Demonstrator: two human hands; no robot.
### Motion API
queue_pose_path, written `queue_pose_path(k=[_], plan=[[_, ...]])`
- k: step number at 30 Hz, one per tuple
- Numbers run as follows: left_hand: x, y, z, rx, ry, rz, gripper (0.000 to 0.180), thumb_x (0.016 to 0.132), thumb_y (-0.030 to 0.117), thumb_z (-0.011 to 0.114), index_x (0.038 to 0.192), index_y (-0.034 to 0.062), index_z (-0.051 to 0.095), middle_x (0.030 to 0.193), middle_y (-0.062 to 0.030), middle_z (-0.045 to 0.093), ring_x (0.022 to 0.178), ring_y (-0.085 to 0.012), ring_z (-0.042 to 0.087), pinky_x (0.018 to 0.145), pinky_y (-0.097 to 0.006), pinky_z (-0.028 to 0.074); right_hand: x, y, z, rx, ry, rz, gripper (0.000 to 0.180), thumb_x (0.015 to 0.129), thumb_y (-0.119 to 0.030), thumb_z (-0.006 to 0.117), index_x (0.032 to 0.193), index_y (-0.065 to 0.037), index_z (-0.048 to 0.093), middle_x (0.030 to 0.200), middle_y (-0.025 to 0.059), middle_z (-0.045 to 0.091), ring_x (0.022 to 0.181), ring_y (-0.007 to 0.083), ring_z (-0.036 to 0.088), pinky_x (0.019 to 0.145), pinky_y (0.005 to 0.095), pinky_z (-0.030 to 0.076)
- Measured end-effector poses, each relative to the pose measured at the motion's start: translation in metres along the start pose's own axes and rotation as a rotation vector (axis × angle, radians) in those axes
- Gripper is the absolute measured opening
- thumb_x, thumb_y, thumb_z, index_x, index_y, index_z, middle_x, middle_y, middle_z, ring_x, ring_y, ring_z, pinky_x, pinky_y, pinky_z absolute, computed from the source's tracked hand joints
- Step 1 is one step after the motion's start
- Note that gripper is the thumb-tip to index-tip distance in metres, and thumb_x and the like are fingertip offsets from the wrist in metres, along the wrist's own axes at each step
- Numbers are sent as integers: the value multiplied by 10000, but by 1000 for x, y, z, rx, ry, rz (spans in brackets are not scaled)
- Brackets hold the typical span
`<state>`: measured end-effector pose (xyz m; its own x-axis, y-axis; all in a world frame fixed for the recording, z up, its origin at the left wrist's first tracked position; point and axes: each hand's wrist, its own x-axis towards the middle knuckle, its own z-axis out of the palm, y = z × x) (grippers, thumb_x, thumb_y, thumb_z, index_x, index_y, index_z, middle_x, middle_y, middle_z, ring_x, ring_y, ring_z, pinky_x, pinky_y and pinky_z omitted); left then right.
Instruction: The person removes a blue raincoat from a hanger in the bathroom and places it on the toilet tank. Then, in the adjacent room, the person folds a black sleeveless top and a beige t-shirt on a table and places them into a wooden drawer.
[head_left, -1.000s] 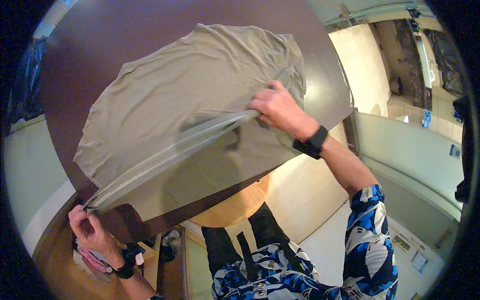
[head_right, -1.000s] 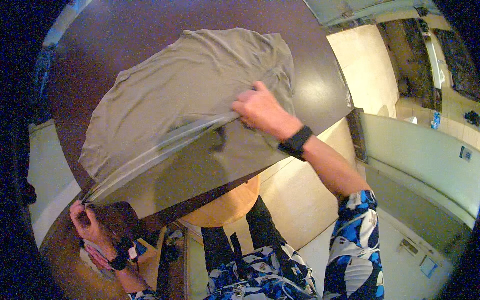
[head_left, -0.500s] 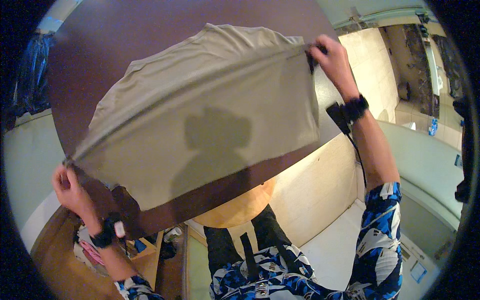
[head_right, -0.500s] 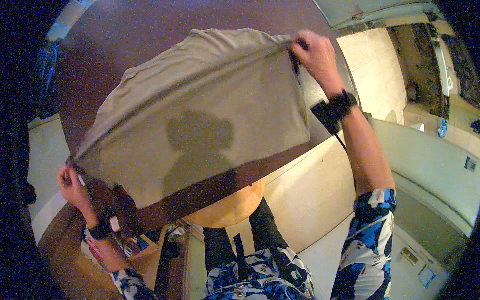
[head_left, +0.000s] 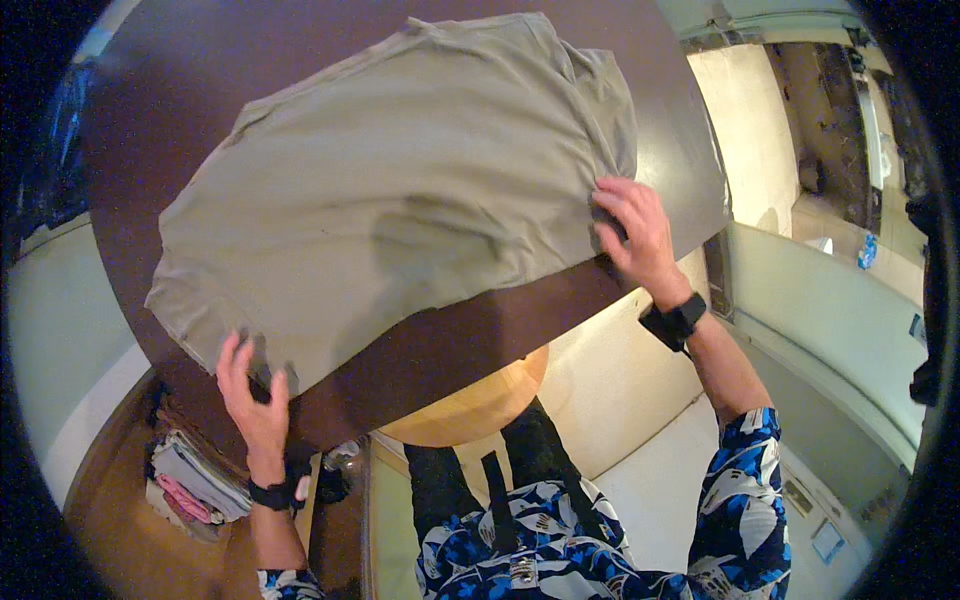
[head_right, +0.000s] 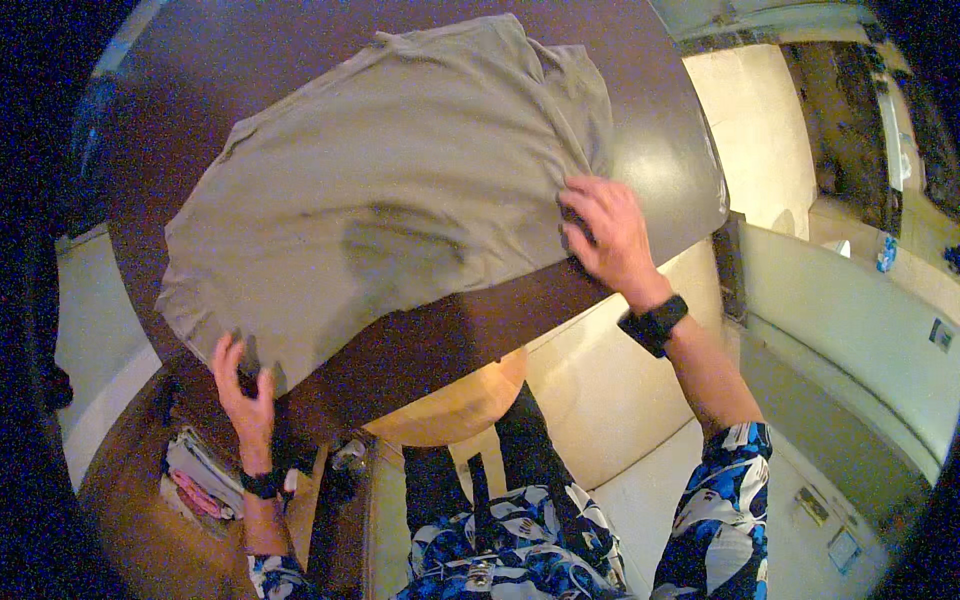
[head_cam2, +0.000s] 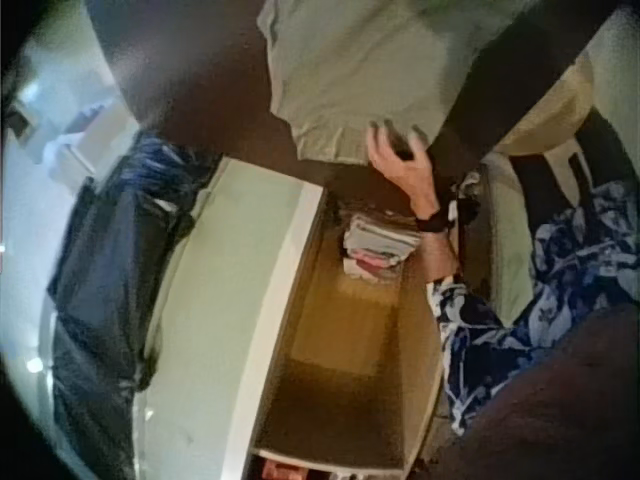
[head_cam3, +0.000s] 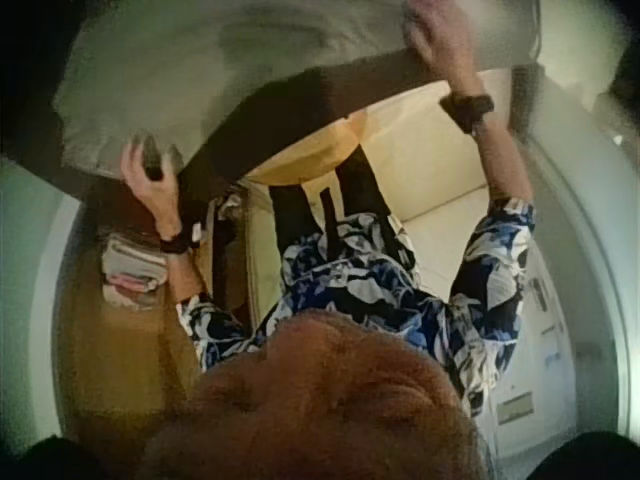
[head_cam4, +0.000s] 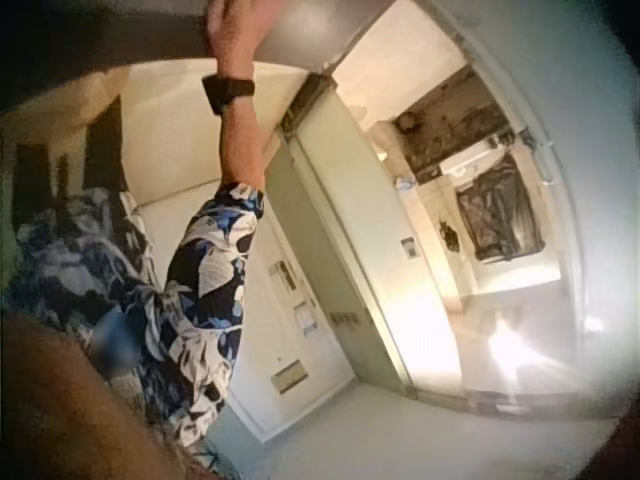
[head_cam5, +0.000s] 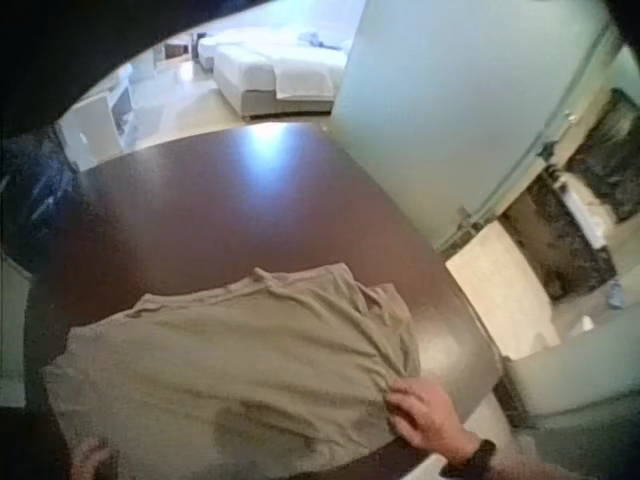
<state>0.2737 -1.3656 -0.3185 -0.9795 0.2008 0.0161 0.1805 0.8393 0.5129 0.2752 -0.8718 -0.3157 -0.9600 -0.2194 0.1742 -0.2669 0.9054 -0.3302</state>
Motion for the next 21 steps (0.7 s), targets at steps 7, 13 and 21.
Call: queue_pose_path(k=[7,13,21], plan=[[-34,-13,15,184,-43,75,386,683,-21,609,1058,24,529,1275,-163,462,1191,-353,419,989,-445,325,-30,-9,6,-104,-38,-29,379,648,12,586,1021,-49,552,1266,135,492,1175,314,468,950,473,364],[-25,-28,8,170,-6,75,195,770,-35,544,962,-1,552,1185,-173,521,1112,-337,482,958,-412,374,-22,8,12,-171,56,-72,235,656,5,584,878,-62,541,1158,101,551,1093,284,519,936,461,375],[-26,-29,-20,151,110,68,175,766,-69,515,924,-8,559,1113,-156,568,1057,-330,524,930,-398,397,-29,19,-9,-162,106,23,232,676,30,546,886,-61,511,1102,97,575,1045,277,537,956,475,369]])
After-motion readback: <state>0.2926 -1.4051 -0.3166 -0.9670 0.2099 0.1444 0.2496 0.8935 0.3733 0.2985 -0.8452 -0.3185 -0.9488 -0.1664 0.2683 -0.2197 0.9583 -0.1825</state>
